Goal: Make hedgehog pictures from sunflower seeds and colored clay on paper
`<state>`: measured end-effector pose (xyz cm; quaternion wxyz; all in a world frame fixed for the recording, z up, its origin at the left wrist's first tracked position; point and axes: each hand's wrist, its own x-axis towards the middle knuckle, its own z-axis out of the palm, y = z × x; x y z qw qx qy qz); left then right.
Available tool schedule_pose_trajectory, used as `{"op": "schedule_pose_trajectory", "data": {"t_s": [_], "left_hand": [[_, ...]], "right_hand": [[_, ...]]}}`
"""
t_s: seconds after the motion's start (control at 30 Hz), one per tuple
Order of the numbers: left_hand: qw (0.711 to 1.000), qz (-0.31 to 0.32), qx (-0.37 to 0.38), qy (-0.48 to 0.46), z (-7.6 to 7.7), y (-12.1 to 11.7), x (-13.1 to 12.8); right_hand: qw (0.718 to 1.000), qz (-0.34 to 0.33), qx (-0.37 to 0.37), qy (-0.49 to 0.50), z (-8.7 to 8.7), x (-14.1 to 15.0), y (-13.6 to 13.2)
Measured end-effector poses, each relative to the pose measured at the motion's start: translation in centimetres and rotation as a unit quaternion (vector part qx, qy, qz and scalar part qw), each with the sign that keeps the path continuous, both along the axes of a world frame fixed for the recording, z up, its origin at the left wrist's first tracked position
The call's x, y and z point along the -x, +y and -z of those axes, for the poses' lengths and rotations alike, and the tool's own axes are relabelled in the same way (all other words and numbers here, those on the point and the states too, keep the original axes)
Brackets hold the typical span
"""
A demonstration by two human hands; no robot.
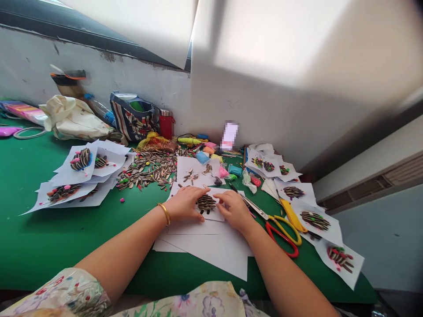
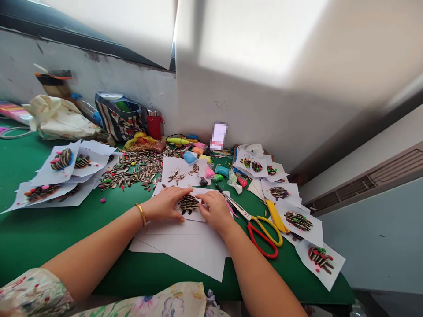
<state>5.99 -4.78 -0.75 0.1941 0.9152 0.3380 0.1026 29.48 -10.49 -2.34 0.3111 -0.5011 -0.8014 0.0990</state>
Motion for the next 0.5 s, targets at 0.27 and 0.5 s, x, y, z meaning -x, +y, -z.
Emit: {"op": "schedule_pose_trajectory", "data": {"t_s": [0.27,0.5], "left_hand": [[1.0,0.019,-0.016,-0.004,-0.42,-0.22,-0.11],[0.999,0.027,-0.023,-0.006,-0.45,-0.17,-0.12]], "right_hand": [[1.0,0.0,-0.006,-0.016,0.4,0.04,0.18],[1.0,0.0,0.005,-0.022,0.58,0.13,0.16]]}}
